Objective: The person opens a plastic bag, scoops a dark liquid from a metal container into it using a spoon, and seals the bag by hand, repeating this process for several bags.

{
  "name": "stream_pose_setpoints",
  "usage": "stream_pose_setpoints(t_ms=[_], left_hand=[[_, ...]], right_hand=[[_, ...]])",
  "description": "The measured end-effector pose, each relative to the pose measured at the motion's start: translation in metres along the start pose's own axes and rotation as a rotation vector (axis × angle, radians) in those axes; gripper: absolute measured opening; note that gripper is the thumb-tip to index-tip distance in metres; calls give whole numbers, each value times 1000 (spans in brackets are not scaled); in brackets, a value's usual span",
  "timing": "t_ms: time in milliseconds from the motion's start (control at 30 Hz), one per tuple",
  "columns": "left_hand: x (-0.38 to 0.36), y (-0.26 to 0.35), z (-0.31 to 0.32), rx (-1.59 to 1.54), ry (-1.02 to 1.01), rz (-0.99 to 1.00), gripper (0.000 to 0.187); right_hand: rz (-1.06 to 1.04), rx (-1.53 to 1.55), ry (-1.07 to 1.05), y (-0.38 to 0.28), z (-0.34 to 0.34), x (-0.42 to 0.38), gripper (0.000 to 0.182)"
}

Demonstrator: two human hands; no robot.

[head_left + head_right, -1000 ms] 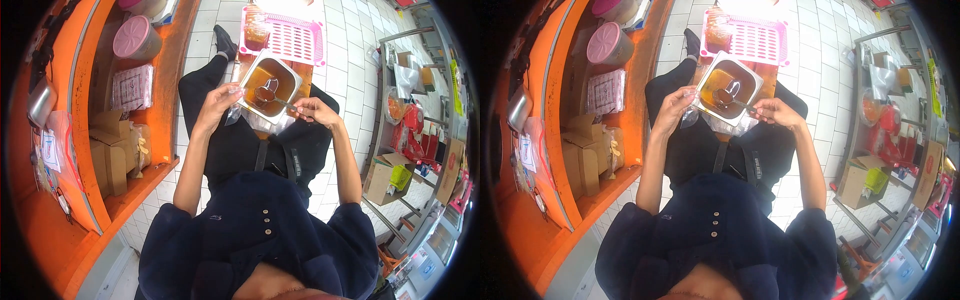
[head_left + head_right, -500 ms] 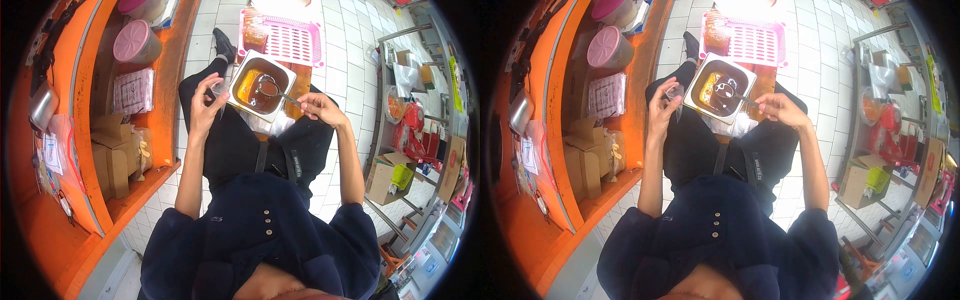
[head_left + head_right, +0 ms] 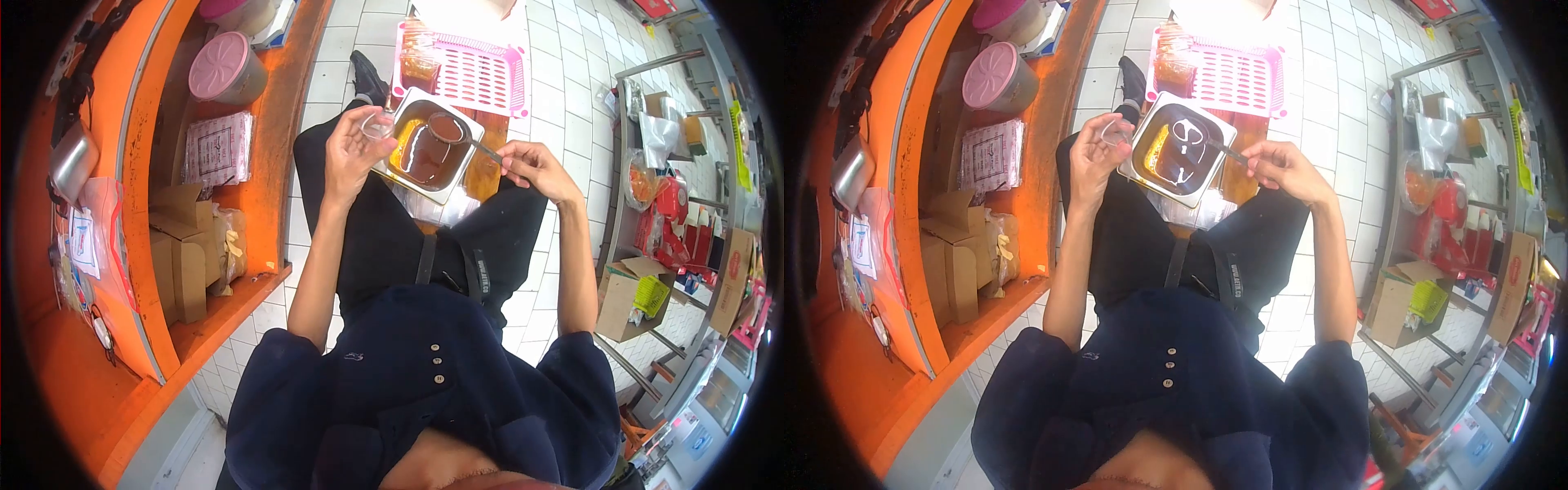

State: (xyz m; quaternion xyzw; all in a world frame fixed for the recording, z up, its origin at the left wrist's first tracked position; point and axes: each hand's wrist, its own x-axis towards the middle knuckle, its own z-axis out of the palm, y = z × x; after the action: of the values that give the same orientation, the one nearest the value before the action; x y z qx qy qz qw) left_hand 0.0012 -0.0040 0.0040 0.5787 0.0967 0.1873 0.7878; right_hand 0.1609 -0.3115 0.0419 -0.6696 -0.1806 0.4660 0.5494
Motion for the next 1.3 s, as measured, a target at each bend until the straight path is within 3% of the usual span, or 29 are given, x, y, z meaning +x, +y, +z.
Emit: stream_pose_setpoints(t_ms=[167, 267, 300, 433, 533, 667, 733, 1300], left_hand=[[3, -6, 0, 104, -60, 40, 63], [4, -9, 1, 211, -91, 53, 63], [5, -8, 1, 325, -102, 55, 62], [9, 3, 13, 695, -153, 96, 57], [10, 4, 24, 747, -206, 91, 58], [10, -6, 32, 743, -249, 160, 61], [10, -8, 34, 703, -301, 91, 64], [12, 2, 38, 543, -335, 100, 64]], right_hand=[[92, 9, -23, 44, -5, 12, 14], [95, -2, -18, 35, -7, 4, 14], [97, -30, -34, 24, -9, -1, 21], [47, -106, -37, -25, -10, -19, 17], [-6, -149, -78, -52, -11, -25, 18], [-59, -181, -112, -73, -7, -25, 18], [-73, -176, -125, -73, -6, -21, 18], [-115, -177, -147, -65, 5, -13, 20]])
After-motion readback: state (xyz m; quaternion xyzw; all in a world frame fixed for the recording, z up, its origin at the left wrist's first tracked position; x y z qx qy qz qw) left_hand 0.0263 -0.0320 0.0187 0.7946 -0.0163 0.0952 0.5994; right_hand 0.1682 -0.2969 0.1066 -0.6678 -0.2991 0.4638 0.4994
